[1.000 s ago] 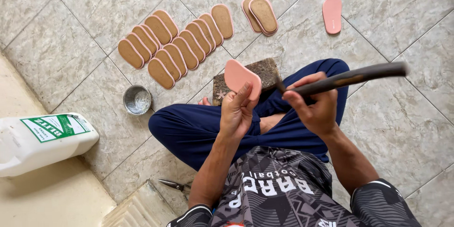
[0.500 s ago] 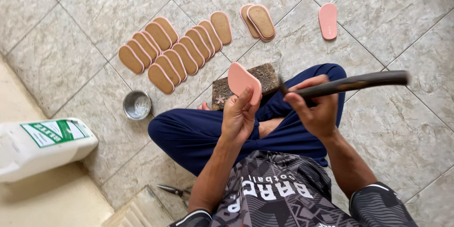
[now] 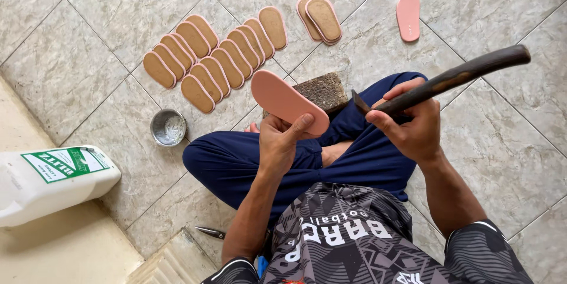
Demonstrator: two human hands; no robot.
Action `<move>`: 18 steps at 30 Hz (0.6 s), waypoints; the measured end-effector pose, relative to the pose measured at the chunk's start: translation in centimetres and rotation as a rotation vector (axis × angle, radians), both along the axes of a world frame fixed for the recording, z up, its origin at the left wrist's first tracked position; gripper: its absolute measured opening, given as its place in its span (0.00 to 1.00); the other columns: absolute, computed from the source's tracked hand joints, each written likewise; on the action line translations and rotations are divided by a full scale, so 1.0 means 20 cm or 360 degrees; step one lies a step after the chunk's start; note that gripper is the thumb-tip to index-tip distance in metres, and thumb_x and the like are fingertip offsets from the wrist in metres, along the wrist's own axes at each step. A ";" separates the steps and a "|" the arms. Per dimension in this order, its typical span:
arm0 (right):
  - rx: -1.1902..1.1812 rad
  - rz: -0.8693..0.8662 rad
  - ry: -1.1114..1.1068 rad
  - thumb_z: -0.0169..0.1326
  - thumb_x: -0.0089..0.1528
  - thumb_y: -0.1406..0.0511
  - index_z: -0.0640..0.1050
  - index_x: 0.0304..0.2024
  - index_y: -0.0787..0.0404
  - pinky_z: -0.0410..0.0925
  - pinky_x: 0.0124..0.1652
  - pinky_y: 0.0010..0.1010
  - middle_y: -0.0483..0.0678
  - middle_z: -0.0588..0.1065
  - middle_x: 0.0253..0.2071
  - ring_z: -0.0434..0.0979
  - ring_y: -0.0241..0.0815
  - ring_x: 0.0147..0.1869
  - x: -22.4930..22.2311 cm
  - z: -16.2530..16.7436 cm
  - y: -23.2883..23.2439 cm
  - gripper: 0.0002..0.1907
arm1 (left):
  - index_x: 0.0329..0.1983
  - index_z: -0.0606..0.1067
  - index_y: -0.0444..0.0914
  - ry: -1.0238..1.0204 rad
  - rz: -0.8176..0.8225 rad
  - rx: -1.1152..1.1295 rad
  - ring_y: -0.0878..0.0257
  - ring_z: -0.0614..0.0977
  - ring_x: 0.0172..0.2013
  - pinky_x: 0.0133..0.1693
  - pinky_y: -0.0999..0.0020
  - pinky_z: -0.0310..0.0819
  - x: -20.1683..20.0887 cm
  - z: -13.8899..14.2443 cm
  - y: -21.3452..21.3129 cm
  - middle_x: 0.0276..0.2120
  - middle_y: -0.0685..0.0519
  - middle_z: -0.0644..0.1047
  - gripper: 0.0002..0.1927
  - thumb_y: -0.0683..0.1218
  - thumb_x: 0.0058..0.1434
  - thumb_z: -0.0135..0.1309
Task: The person sits on the floor and uses a hammer and chisel to trim the edges of a shoe insole placed on a wooden block. They repeatedly strike the chisel along the perimeter to remove excess material, then inspect the insole and continue trimming.
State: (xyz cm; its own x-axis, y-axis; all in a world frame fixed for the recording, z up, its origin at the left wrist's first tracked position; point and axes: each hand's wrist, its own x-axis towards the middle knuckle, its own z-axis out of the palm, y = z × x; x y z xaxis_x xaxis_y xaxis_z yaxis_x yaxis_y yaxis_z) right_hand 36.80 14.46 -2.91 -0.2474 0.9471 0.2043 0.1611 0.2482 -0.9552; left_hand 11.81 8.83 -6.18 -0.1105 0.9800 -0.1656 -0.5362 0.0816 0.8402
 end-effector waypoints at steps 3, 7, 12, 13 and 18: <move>0.0147 0.0220 -0.0383 0.71 0.55 0.68 0.73 0.41 0.65 0.74 0.36 0.22 0.51 0.79 0.33 0.82 0.36 0.37 -0.05 -0.01 -0.01 0.20 | 0.48 0.75 0.25 -0.0146 -0.0072 -0.0003 0.59 0.87 0.38 0.43 0.64 0.85 0.00 0.01 -0.01 0.39 0.43 0.83 0.17 0.42 0.63 0.65; 0.0084 0.0165 -0.0234 0.70 0.58 0.67 0.75 0.41 0.63 0.73 0.35 0.21 0.49 0.77 0.36 0.81 0.33 0.36 -0.04 -0.01 0.00 0.16 | 0.46 0.76 0.24 -0.0178 -0.0074 -0.0042 0.59 0.87 0.36 0.42 0.64 0.85 0.01 0.02 -0.01 0.37 0.42 0.83 0.15 0.40 0.63 0.64; -0.0188 0.0282 -0.0338 0.69 0.56 0.67 0.74 0.41 0.64 0.75 0.32 0.23 0.49 0.78 0.31 0.81 0.35 0.34 -0.03 0.00 0.03 0.17 | 0.46 0.76 0.24 -0.0257 -0.0146 -0.0011 0.61 0.87 0.37 0.42 0.68 0.84 0.01 0.02 -0.01 0.38 0.43 0.83 0.14 0.40 0.64 0.64; -0.0235 0.0266 -0.0134 0.67 0.58 0.67 0.72 0.42 0.64 0.76 0.33 0.23 0.48 0.78 0.32 0.82 0.34 0.35 -0.03 0.00 0.04 0.17 | 0.46 0.76 0.24 -0.0247 -0.0165 0.0009 0.60 0.87 0.37 0.42 0.68 0.84 0.00 0.02 0.00 0.38 0.42 0.83 0.14 0.40 0.64 0.64; -0.0411 0.0353 -0.0174 0.66 0.57 0.68 0.71 0.41 0.63 0.77 0.31 0.23 0.48 0.78 0.30 0.84 0.33 0.34 -0.04 0.01 0.05 0.17 | 0.47 0.76 0.25 -0.0248 -0.0128 0.0031 0.60 0.86 0.38 0.42 0.68 0.83 0.02 0.03 0.00 0.38 0.42 0.83 0.14 0.39 0.64 0.64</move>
State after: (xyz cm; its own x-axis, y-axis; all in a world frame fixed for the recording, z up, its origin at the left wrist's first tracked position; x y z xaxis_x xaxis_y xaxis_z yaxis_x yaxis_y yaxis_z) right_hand 35.98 15.46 -2.76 -0.4598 0.8850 -0.0736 0.2352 0.0414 -0.9711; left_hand 12.16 8.77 -5.62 -0.0060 0.9878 -0.1556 -0.6526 0.1141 0.7491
